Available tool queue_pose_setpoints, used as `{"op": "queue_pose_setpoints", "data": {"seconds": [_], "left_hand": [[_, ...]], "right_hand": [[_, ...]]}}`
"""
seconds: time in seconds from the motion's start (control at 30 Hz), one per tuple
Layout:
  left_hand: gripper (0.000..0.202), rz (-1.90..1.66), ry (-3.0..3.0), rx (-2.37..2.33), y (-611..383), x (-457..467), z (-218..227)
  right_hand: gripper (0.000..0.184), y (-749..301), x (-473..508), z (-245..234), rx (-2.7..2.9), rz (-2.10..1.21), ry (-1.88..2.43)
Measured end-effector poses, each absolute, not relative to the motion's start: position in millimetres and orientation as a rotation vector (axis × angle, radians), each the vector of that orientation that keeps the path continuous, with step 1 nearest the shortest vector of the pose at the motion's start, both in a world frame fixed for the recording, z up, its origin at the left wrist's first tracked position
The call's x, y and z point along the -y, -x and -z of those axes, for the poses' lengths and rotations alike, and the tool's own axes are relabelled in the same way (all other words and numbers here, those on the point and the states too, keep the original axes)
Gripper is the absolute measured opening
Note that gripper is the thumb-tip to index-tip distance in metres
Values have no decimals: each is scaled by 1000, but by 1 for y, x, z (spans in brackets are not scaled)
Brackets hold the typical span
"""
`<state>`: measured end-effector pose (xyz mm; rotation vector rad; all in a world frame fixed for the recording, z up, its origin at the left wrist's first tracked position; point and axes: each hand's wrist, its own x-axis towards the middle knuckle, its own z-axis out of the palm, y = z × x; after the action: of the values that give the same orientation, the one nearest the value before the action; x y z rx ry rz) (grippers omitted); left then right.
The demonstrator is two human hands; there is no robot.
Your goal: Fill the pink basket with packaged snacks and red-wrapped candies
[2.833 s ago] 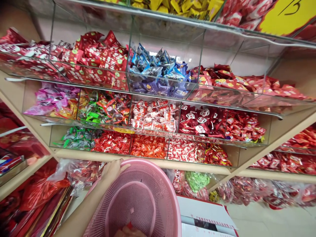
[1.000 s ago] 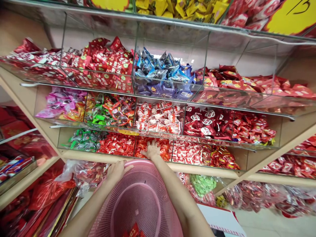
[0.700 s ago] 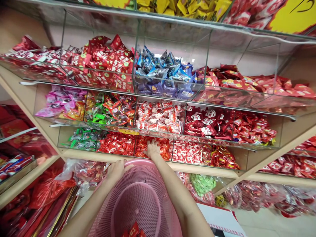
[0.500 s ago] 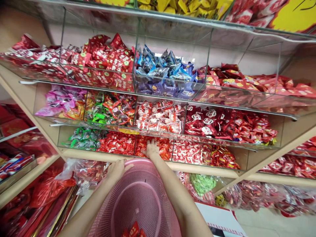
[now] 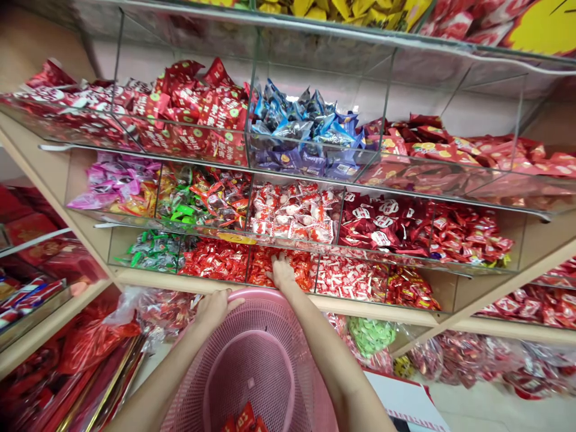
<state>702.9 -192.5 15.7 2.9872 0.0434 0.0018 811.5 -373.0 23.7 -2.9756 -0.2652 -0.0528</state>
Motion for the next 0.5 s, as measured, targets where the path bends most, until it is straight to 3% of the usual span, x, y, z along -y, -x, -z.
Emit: {"op": "queue_pose_setpoints", "data": {"seconds": [0.5], "left_hand": [[60, 11, -3003, -59, -703, 194, -17]], "right_hand": [[43, -812, 370, -7, 247, 222, 2801]]}}
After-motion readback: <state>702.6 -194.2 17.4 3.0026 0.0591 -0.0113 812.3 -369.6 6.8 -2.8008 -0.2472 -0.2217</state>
